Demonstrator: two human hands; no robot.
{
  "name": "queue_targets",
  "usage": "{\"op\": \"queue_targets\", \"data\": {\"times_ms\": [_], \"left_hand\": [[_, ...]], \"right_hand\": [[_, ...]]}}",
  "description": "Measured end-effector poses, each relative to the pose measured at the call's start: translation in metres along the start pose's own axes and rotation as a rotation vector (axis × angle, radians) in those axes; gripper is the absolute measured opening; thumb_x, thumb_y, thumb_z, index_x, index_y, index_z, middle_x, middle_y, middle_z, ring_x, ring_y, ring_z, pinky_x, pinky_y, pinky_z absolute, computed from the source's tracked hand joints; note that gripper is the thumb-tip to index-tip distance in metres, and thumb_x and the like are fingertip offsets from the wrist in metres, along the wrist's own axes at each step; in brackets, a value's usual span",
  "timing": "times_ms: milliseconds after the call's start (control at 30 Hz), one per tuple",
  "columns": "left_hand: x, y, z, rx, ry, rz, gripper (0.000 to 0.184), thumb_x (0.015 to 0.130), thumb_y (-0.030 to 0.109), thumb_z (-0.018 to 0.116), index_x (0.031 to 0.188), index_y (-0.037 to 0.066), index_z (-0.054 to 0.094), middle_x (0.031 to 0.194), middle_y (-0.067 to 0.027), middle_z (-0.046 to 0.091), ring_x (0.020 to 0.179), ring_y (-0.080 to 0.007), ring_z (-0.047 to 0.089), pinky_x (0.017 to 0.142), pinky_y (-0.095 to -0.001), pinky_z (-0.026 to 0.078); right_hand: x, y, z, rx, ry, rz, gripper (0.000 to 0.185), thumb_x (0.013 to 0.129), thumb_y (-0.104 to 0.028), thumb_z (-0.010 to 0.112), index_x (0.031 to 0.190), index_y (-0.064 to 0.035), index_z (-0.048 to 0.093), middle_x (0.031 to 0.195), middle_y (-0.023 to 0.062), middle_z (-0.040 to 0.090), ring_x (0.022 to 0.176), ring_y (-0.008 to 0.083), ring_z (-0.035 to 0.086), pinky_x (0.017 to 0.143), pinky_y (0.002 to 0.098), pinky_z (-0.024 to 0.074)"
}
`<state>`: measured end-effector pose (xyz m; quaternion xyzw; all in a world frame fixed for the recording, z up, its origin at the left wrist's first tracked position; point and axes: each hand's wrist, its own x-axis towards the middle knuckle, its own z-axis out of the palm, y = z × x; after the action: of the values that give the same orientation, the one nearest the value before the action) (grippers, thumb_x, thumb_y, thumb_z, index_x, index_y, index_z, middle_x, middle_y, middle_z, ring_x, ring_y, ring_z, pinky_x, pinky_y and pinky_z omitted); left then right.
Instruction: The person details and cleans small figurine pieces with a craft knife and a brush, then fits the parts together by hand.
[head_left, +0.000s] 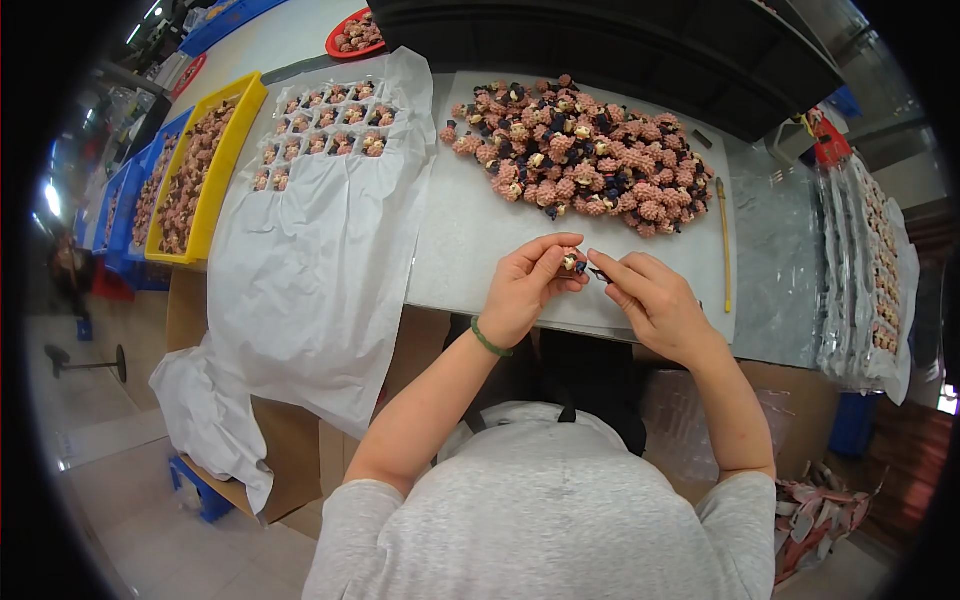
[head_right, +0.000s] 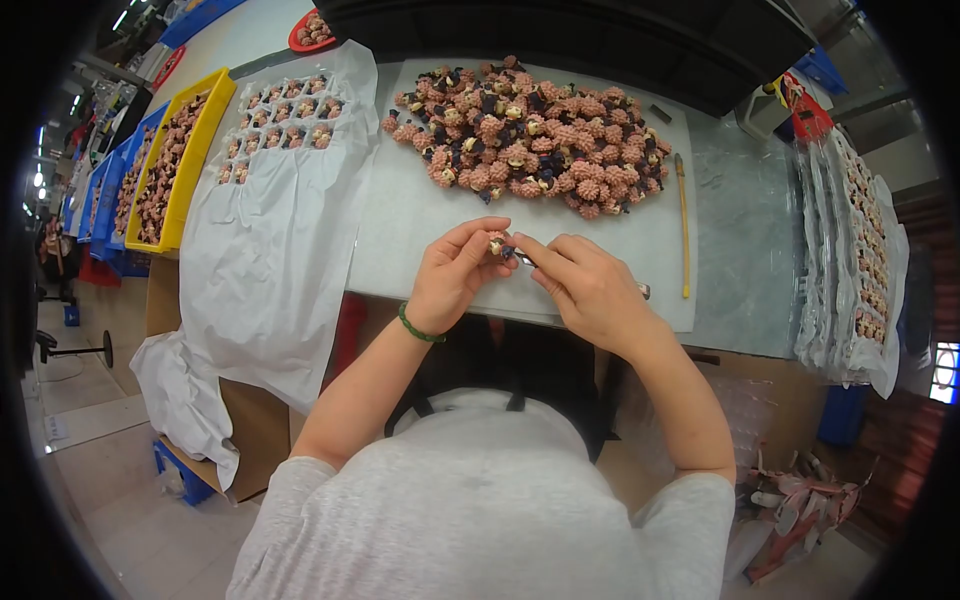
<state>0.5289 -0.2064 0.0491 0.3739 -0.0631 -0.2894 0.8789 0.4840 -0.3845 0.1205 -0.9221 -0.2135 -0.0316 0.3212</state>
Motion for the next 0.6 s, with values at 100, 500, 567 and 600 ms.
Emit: {"op": "queue_targets", "data": {"times_ms": [100,500,567,600], "left_hand": [[0.0007,-0.0009,-0.002,-0.001,-0.005,0.002,0.029,0.093,0.015,0.042,0.116,-0.002,0.049,0.093,-0.0055,0.058,0.081,-0.0144,0.056,0.073,-0.0264,0.047],[0.0022,-0.0014,-0.0017,0.01,-0.026,0.018,0.026,0.093,0.014,0.043,0.112,-0.001,0.052,0.086,-0.003,0.056,0.074,-0.01,0.053,0.069,-0.0223,0.046],[0.0021,-0.0013,-0.0016,0.017,-0.027,0.02,0.026,0.093,0.014,0.043,0.112,-0.001,0.052,0.086,-0.0031,0.056,0.074,-0.0098,0.053,0.069,-0.0222,0.046],[0.0018,-0.0013,-0.0018,0.018,-0.025,0.017,0.026,0.093,0.014,0.043,0.112,-0.001,0.052,0.086,-0.0032,0.055,0.073,-0.0098,0.053,0.069,-0.0222,0.046]], "right_hand": [[-0.0001,0.0015,0.0028,0.001,0.004,-0.005,0.042,0.08,-0.002,0.054,0.122,-0.009,0.05,0.076,0.0107,0.048,0.068,0.0253,0.048,0.062,0.0326,0.0411],[-0.0003,0.004,0.0071,0.024,0.0,-0.011,0.041,0.08,-0.002,0.054,0.12,-0.0087,0.052,0.073,0.0101,0.048,0.066,0.0249,0.047,0.06,0.0334,0.0402],[-0.0003,0.0034,0.0068,0.016,-0.004,-0.013,0.041,0.08,-0.002,0.054,0.121,-0.0092,0.052,0.073,0.01,0.048,0.065,0.0248,0.047,0.06,0.0333,0.0402],[-0.0005,0.0034,0.0068,0.016,-0.005,-0.012,0.041,0.08,-0.002,0.054,0.121,-0.0092,0.052,0.073,0.01,0.048,0.065,0.0248,0.047,0.06,0.0333,0.0402]]}}
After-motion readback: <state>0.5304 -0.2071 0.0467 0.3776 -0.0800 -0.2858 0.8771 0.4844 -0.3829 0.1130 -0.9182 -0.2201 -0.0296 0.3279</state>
